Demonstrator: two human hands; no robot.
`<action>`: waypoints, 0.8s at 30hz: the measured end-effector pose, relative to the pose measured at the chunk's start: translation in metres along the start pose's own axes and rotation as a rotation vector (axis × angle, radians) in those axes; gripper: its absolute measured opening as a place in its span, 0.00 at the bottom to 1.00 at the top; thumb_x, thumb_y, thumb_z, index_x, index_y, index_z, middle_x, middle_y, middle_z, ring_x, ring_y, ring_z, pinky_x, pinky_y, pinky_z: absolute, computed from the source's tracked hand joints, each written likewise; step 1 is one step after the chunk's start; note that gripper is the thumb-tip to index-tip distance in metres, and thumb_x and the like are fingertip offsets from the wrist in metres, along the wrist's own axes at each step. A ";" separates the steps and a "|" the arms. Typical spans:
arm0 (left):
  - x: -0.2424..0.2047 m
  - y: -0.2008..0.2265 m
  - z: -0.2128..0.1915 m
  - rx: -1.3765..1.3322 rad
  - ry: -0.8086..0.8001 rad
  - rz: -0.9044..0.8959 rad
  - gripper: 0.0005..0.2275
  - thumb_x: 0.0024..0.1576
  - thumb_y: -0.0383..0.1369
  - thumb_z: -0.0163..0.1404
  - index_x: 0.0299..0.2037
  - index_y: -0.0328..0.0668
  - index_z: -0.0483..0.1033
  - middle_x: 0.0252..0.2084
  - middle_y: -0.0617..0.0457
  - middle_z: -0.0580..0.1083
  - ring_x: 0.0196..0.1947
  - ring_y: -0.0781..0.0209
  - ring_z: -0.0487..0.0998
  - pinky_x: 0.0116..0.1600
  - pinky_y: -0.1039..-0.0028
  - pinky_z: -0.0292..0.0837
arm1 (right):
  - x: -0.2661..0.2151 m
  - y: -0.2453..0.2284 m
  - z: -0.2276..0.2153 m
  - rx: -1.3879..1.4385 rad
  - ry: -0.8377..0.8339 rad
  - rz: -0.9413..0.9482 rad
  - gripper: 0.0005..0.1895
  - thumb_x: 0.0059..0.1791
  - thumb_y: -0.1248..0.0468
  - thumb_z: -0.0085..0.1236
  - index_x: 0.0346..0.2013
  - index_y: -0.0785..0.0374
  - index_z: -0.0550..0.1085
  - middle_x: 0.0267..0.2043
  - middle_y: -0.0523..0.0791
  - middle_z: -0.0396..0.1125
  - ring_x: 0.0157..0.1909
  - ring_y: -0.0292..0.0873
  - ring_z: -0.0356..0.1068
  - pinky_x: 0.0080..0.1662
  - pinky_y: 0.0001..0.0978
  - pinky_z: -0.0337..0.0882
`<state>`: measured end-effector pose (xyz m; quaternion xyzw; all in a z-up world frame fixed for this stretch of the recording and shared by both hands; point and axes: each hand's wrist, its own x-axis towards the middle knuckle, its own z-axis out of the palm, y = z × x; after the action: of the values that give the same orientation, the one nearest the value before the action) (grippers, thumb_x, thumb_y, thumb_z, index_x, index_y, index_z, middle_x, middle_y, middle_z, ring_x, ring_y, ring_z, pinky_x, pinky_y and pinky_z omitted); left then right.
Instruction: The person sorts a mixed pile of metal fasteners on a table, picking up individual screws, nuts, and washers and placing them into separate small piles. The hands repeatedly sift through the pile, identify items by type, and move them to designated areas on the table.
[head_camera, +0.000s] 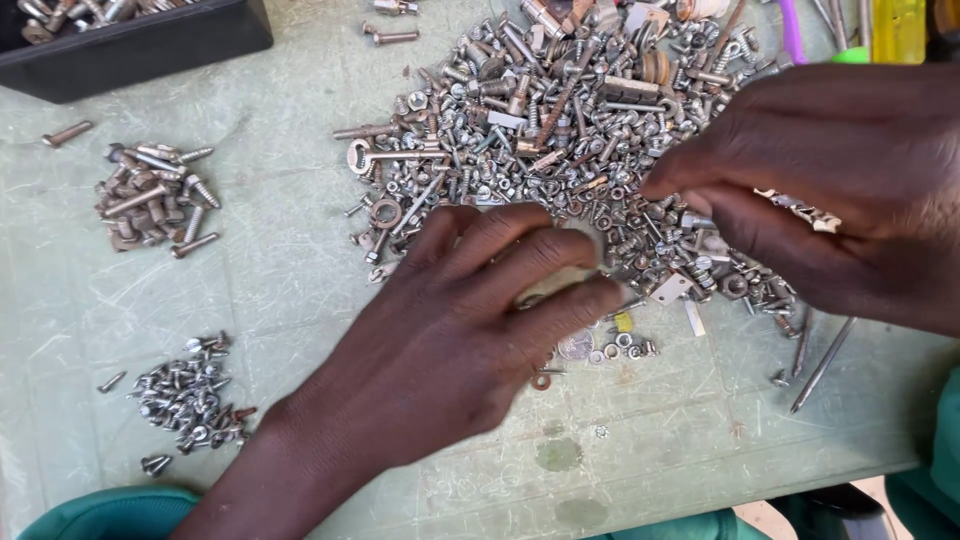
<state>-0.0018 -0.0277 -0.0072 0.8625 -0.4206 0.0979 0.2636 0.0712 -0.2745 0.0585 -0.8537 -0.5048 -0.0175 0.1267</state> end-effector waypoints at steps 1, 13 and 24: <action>0.000 0.003 0.005 -0.004 0.002 0.005 0.22 0.53 0.33 0.62 0.58 0.46 0.73 0.58 0.51 0.69 0.60 0.48 0.66 0.56 0.56 0.59 | -0.001 0.001 0.000 -0.004 -0.003 0.005 0.08 0.56 0.69 0.53 0.46 0.60 0.79 0.39 0.44 0.73 0.38 0.49 0.73 0.37 0.41 0.70; 0.001 -0.005 -0.014 -0.093 0.210 -0.024 0.07 0.62 0.29 0.62 0.46 0.38 0.79 0.49 0.49 0.76 0.48 0.49 0.75 0.50 0.60 0.65 | -0.003 0.001 0.007 0.019 0.026 0.007 0.07 0.57 0.67 0.54 0.46 0.58 0.79 0.40 0.43 0.72 0.41 0.46 0.73 0.40 0.37 0.70; -0.002 -0.007 0.007 0.152 0.063 -0.186 0.14 0.62 0.38 0.56 0.55 0.45 0.74 0.56 0.55 0.69 0.54 0.49 0.66 0.52 0.58 0.63 | -0.006 0.001 0.019 0.221 -0.217 -0.034 0.07 0.49 0.58 0.61 0.40 0.51 0.81 0.33 0.37 0.70 0.33 0.39 0.72 0.33 0.40 0.73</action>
<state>0.0017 -0.0262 -0.0163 0.9118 -0.3217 0.1319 0.2186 0.0672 -0.2756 0.0387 -0.8227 -0.5289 0.1282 0.1644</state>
